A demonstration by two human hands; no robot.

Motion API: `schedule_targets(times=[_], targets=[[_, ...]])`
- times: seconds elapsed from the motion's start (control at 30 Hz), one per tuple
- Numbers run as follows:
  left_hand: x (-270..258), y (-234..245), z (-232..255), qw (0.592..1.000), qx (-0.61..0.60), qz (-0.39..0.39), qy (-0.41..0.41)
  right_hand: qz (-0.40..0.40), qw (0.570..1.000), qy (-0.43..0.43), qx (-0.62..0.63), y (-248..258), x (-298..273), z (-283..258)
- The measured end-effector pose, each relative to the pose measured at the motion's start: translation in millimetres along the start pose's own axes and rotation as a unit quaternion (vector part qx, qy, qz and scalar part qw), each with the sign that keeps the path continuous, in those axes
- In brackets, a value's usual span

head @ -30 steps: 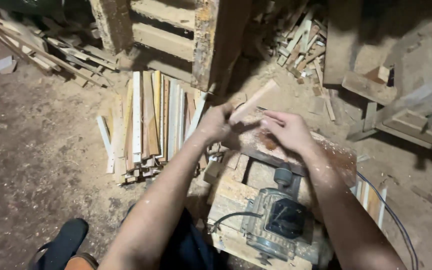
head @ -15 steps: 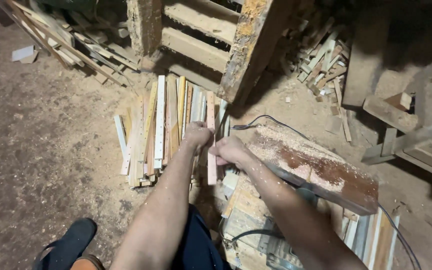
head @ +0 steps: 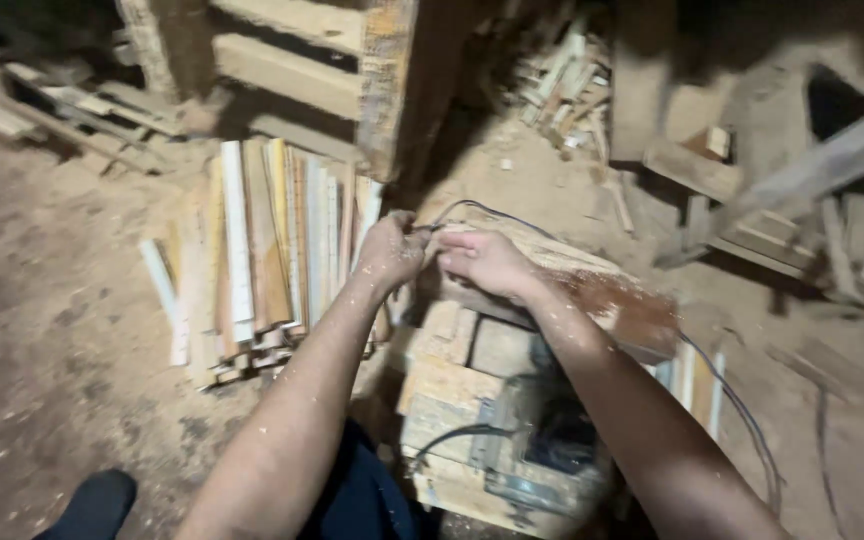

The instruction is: Sanding the edges of small wooden strips using a stationary power tool.

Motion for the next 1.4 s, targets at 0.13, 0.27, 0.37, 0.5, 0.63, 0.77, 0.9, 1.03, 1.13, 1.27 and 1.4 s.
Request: schedule_targets(times=[0.13,0.27,0.37,0.5,0.63,0.77,0.9,1.03,1.13,1.27,1.4], targets=[[-23.3,-80.0,55.7,0.996,0.023,-0.079,-0.041,0.102,0.993,-0.035,0.050,81.0,-76.5,63.4],[-47.9,-165.3,110.2,0.982,0.069,-0.165,-0.064,0.236,0.967,-0.063,0.067,156.3,-183.9,116.2],[-81.3,-224.4,148.9,0.968,0.115,-0.207,-0.082,0.317,0.937,-0.098,0.108,197.2,-250.2,202.6],[-139.5,-309.3,206.0,0.952,0.056,-0.268,-0.135,0.396,0.892,-0.164,0.142,223.1,-324.8,344.1],[-168.8,-381.1,197.1,0.940,0.134,-0.293,-0.114,0.408,0.876,-0.238,0.093,217.4,-365.4,462.7],[-174.1,-463.6,139.6,0.925,0.141,-0.343,-0.089,0.451,0.798,-0.395,-0.067,198.4,-374.5,565.9],[-208.8,-496.9,109.3,0.893,0.212,-0.389,-0.075,0.464,0.785,-0.396,-0.103,185.2,-382.5,571.7],[-221.9,-524.8,86.1,0.880,0.218,-0.417,-0.067,0.406,0.773,-0.467,-0.136,188.0,-389.8,519.3],[-219.8,-534.0,72.3,0.893,0.195,-0.405,-0.039,0.388,0.772,-0.484,-0.140,192.7,-395.0,486.2],[-216.4,-519.2,88.4,0.893,0.200,-0.401,-0.047,0.362,0.800,-0.449,-0.163,201.7,-394.3,447.6],[-213.3,-495.5,110.0,0.893,0.180,-0.411,-0.043,0.481,0.794,-0.294,0.229,219.9,-382.9,364.6]])
Point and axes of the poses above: each hand's wrist, its own x-axis towards the middle knuckle, its own y-axis out of the back of the hand, z = x × y, the point moved 2 cm from there along x, towards the middle knuckle, and after that the axes turned 7 degrees about -x, right-handed, at the moved point
